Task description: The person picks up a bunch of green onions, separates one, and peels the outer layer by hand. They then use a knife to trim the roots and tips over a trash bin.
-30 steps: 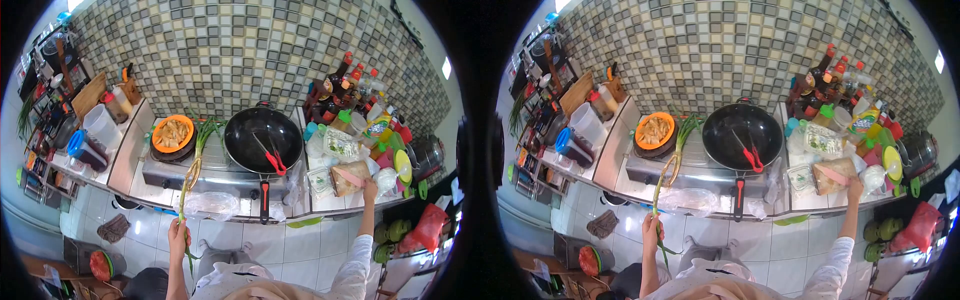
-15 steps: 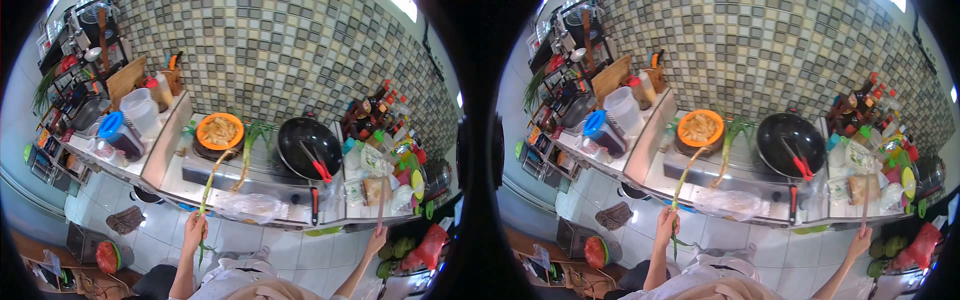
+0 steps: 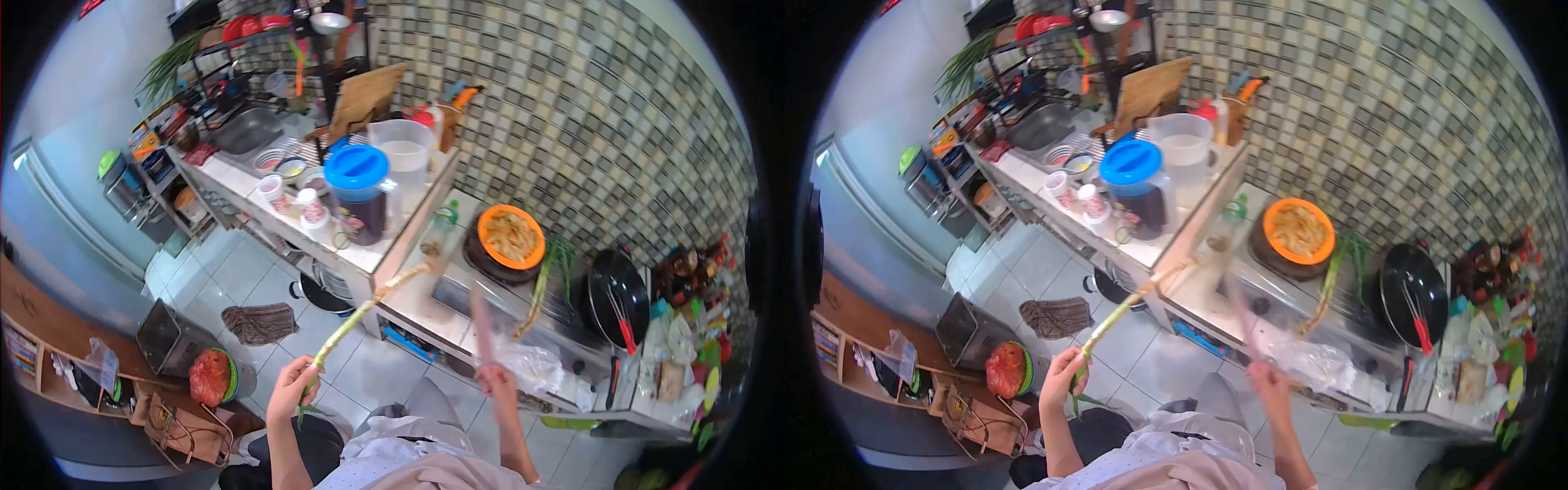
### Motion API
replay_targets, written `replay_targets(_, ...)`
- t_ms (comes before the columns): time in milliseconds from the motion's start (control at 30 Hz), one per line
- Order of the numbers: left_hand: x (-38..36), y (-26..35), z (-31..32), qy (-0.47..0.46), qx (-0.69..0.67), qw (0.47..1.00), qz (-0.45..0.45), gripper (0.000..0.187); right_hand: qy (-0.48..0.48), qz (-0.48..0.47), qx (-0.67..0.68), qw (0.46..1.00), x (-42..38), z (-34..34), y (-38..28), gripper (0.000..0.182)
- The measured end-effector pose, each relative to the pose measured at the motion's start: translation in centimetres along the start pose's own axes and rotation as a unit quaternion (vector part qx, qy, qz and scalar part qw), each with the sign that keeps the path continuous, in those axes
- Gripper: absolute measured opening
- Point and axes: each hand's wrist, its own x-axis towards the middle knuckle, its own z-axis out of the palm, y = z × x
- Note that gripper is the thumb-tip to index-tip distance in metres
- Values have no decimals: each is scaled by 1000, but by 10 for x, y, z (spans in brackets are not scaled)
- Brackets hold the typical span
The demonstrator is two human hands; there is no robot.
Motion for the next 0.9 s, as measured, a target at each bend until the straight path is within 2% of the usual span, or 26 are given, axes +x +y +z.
replay_targets(67,-4,-6,-31,47,-93,994,39,19,-147,41,32,988,9,53,-1,27)
replay_targets(100,-2,-5,-43,61,-96,993,43,19,-161,41,29,986,16,75,-2,27)
replay_targets(167,3,-2,-62,98,-185,974,92,20,-299,33,96,949,30,118,-5,31)
replay_targets(200,8,-2,-75,100,-198,970,97,20,-323,21,43,945,38,141,-13,37)
replay_targets(233,16,1,-86,114,-203,967,102,20,-335,20,44,941,47,162,-19,37)
replay_targets(300,34,11,-110,138,-189,969,83,20,-354,15,-42,934,67,205,-27,32)
replay_targets(333,44,18,-125,128,-193,969,80,20,-356,-21,-54,933,82,226,-17,29)
replay_targets(433,77,34,-173,139,-178,973,50,20,-350,-59,-83,931,116,293,-29,33)
replay_targets(633,146,78,-262,186,-138,972,29,25,-370,-116,-66,919,172,432,-63,31)
replay_targets(700,170,86,-288,220,-120,967,47,25,-372,-173,-171,896,184,474,-84,35)
replay_targets(767,192,87,-314,240,-137,960,55,23,-391,-184,-176,885,194,518,-91,40)
replay_targets(833,209,84,-341,226,-163,956,95,22,-440,-190,-220,849,205,561,-90,44)
replay_targets(867,217,82,-356,235,-168,953,96,22,-451,-231,-183,842,206,584,-90,52)
replay_targets(900,222,80,-370,244,-147,954,94,18,-459,-229,-187,837,208,606,-89,52)
